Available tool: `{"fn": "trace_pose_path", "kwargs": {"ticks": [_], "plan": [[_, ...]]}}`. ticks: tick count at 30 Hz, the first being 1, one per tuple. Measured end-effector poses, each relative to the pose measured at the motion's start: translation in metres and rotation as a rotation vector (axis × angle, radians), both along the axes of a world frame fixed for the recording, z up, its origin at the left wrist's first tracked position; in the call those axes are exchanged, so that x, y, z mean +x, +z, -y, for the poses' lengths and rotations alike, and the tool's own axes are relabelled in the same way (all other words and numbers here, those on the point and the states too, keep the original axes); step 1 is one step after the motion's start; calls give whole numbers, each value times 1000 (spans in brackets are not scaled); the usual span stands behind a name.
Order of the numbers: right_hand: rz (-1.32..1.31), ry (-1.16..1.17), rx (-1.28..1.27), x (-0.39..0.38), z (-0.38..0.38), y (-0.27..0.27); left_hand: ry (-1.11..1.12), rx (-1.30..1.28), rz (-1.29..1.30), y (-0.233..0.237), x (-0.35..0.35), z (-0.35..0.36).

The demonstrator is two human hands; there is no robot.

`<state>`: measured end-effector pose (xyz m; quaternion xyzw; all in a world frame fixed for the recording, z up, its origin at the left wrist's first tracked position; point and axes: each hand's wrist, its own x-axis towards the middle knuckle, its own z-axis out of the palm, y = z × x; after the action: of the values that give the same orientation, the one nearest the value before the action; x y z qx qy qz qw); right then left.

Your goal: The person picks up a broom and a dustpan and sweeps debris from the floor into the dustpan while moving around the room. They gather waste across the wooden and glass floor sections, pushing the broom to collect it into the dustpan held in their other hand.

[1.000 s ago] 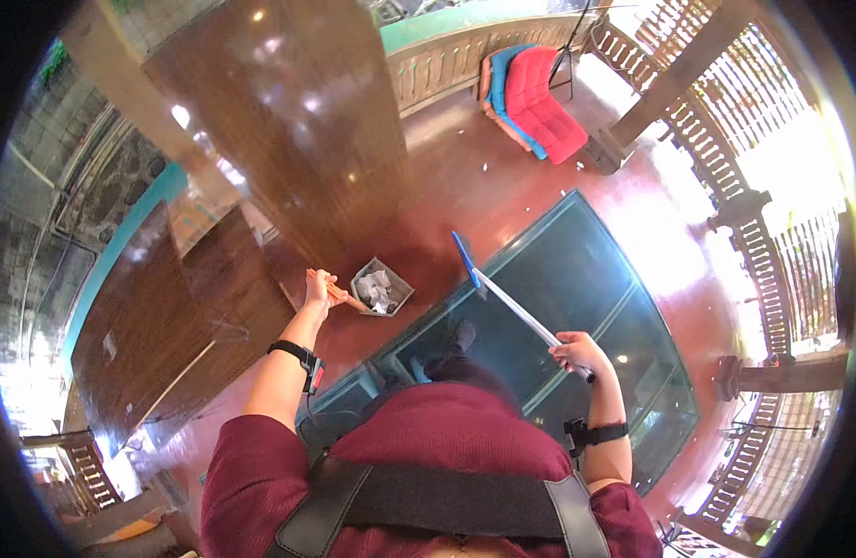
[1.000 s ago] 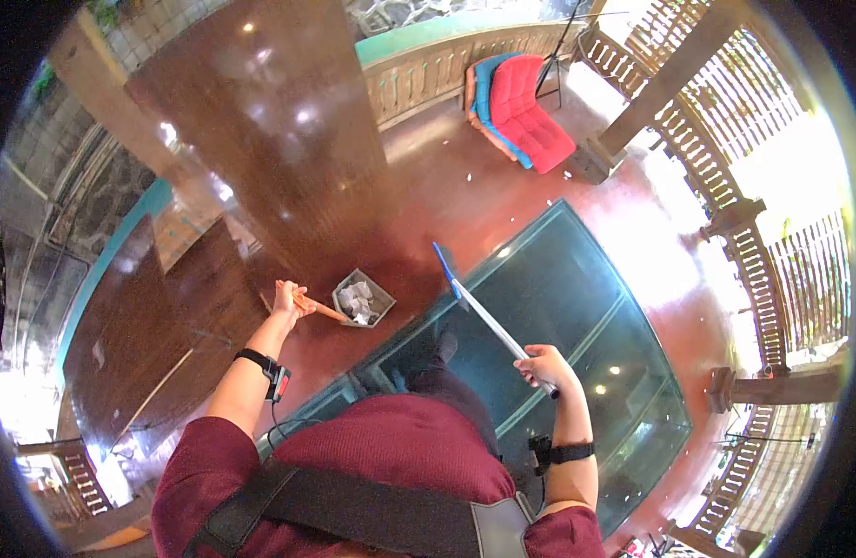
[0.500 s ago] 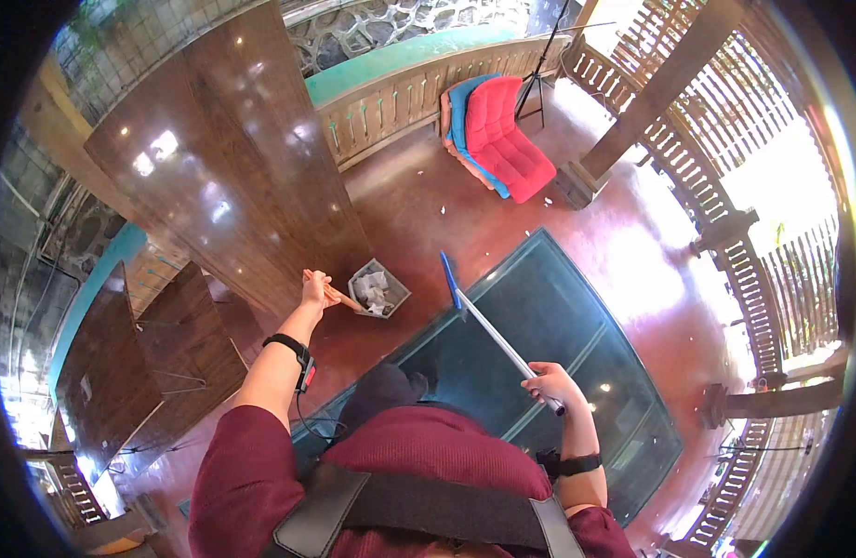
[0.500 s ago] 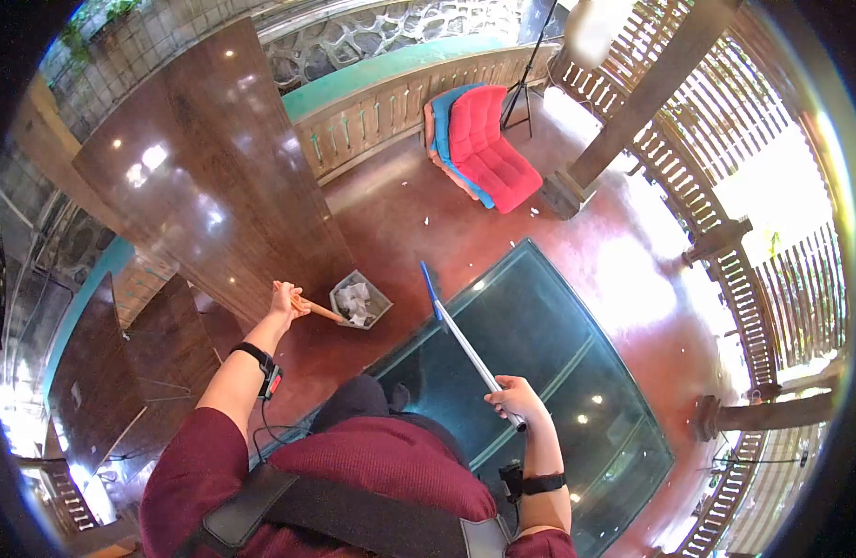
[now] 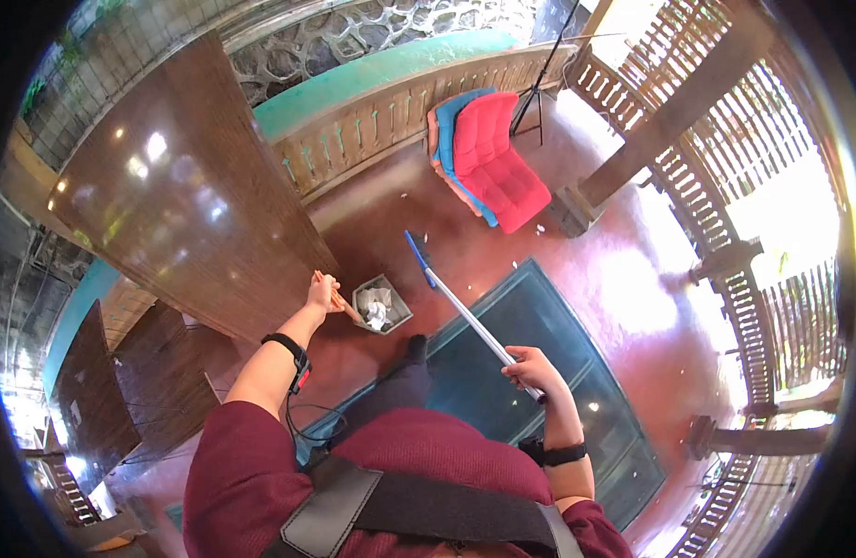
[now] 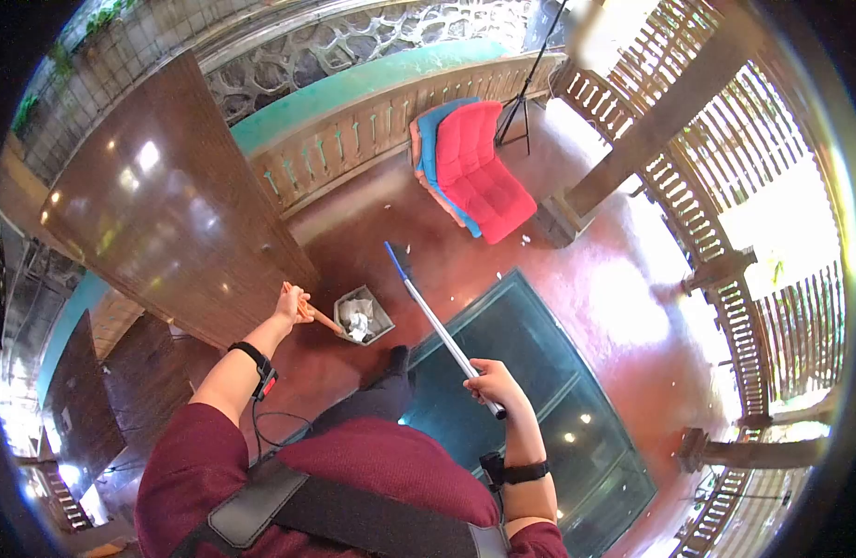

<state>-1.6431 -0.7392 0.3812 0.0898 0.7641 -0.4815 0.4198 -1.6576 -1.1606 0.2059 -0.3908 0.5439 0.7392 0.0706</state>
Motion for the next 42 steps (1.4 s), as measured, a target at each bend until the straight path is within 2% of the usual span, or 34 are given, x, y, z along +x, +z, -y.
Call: {"fn": "trace_pose_path", "kwargs": {"ticks": [5, 7, 16, 17, 19, 22, 25, 29, 30, 33, 34, 37, 38, 40, 42], "plan": [[-6, 252, 73, -100, 3, 3, 16, -1, 38, 2, -50, -14], [-85, 235, 118, -129, 14, 16, 35, -22, 44, 0, -65, -19], [-329, 542, 247, -280, 46, -11, 88, 59, 48, -15, -100, -31], [-366, 564, 298, -299, 52, -25, 102, 73, 54, -16, -96, -34], [-463, 578, 247, -339, 64, -51, 136, 94, 46, -10, -103, -41], [-606, 823, 317, -398, 91, -83, 191, 75, 88, 0, -105, -60], [-314, 729, 366, -442, 115, -113, 237, 89, 110, 12, -111, -83], [-342, 883, 675, -469, 105, -167, 318, 109, 96, 14, -123, -104], [-499, 1255, 728, -471, 95, -173, 339, 115, 94, 12, -127, -107], [-715, 1019, 649, -452, 53, -201, 385, 124, 90, 8, -127, -120], [-698, 1055, 634, -437, 43, -171, 400, 120, 89, 8, -130, -122], [-618, 1134, 594, -422, -4, -154, 424, 103, 95, 10, -135, -128], [-521, 1139, 597, -412, -14, -142, 423, 92, 89, 9, -132, -131], [-309, 1147, 606, -390, -28, -84, 432, 92, 85, 9, -136, -135], [-181, 1104, 514, -392, -45, -64, 429, 94, 91, 8, -141, -130]]}}
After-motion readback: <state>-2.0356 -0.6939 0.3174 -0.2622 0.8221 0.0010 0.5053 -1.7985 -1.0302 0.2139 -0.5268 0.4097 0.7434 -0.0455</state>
